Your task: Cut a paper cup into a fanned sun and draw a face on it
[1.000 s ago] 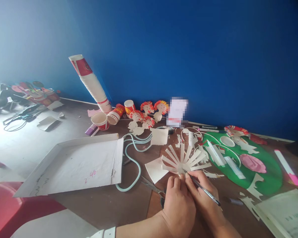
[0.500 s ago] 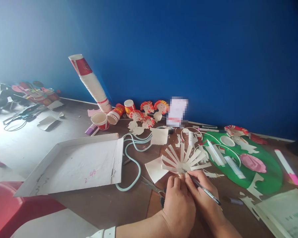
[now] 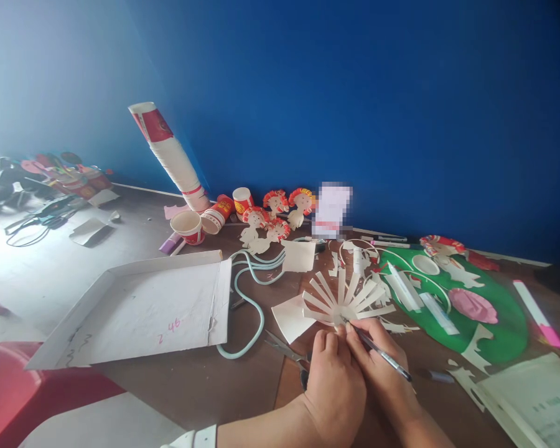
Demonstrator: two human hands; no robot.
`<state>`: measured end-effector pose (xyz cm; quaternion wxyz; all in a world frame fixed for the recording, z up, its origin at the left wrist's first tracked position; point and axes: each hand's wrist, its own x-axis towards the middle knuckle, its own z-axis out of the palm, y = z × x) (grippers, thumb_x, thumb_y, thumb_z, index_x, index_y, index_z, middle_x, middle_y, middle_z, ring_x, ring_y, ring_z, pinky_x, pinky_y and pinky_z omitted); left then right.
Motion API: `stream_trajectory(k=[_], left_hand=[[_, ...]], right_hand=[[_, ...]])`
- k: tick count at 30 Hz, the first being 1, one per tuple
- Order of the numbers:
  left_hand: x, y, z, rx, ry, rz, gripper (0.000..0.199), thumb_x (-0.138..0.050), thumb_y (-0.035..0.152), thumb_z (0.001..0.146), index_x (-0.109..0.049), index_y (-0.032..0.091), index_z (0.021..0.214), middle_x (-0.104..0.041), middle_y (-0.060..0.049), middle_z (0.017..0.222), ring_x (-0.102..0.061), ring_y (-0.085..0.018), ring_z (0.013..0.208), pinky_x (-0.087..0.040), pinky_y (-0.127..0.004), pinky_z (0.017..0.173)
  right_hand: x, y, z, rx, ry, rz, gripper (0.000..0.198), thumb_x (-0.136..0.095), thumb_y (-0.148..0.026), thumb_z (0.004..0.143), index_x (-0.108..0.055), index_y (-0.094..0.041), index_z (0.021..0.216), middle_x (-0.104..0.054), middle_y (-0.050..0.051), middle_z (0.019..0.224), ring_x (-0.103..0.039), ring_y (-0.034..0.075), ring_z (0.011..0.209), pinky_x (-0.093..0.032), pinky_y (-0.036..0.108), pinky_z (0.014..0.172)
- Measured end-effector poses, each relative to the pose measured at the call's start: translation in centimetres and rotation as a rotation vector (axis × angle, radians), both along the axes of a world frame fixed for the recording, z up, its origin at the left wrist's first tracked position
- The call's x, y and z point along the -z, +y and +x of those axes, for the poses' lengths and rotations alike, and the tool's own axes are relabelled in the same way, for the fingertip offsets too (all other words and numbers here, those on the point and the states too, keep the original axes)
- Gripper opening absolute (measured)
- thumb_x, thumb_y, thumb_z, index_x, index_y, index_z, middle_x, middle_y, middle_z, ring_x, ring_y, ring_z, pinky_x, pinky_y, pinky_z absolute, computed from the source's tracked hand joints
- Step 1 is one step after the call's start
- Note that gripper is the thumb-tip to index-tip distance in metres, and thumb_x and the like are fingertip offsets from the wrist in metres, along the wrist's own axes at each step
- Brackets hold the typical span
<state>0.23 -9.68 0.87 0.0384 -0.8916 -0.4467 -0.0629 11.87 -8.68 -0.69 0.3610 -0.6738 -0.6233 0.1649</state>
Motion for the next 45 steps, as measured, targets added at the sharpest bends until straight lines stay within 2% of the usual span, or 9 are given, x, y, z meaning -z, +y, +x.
stream_trajectory(k=[13,23,36,45], left_hand=[[0.0,0.0,0.0,-0.004,0.016,0.004,0.048,-0.059,0.03,0.081,-0.059,0.008,0.124,-0.063,-0.015,0.118,-0.05,-0.027,0.102,-0.035,-0.042,0.091],[-0.1,0.0,-0.1,0.001,0.016,0.038,0.047,-0.06,0.031,0.08,-0.062,0.01,0.122,-0.065,-0.014,0.113,-0.052,-0.026,0.094,-0.037,-0.041,0.085],[0.0,0.0,-0.1,-0.002,0.013,0.035,0.045,-0.06,0.03,0.079,-0.063,0.009,0.12,-0.064,-0.014,0.114,-0.051,-0.027,0.097,-0.037,-0.04,0.086],[-0.9,0.2,-0.4,0.018,0.006,0.032,0.039,-0.056,0.027,0.082,-0.062,0.01,0.116,-0.063,-0.012,0.099,-0.05,-0.025,0.093,-0.039,-0.039,0.084]], right_hand=[[0.0,0.0,0.0,-0.004,-0.024,0.031,0.018,-0.051,-0.04,0.089,-0.059,-0.023,0.089,-0.069,0.001,0.078,-0.066,0.015,0.066,-0.051,0.023,0.062],[0.0,0.1,-0.1,-0.015,-0.05,0.065,0.016,-0.052,-0.038,0.089,-0.058,-0.023,0.088,-0.069,0.0,0.076,-0.066,0.015,0.065,-0.05,0.023,0.06],[-0.1,0.2,-0.2,-0.002,-0.07,0.097,0.016,-0.053,-0.037,0.088,-0.059,-0.022,0.088,-0.069,0.0,0.075,-0.066,0.013,0.063,-0.05,0.021,0.059],[-0.9,-0.2,0.1,0.116,-0.167,0.316,0.018,-0.054,-0.036,0.087,-0.059,-0.019,0.086,-0.068,0.004,0.072,-0.065,0.015,0.061,-0.05,0.022,0.058]])
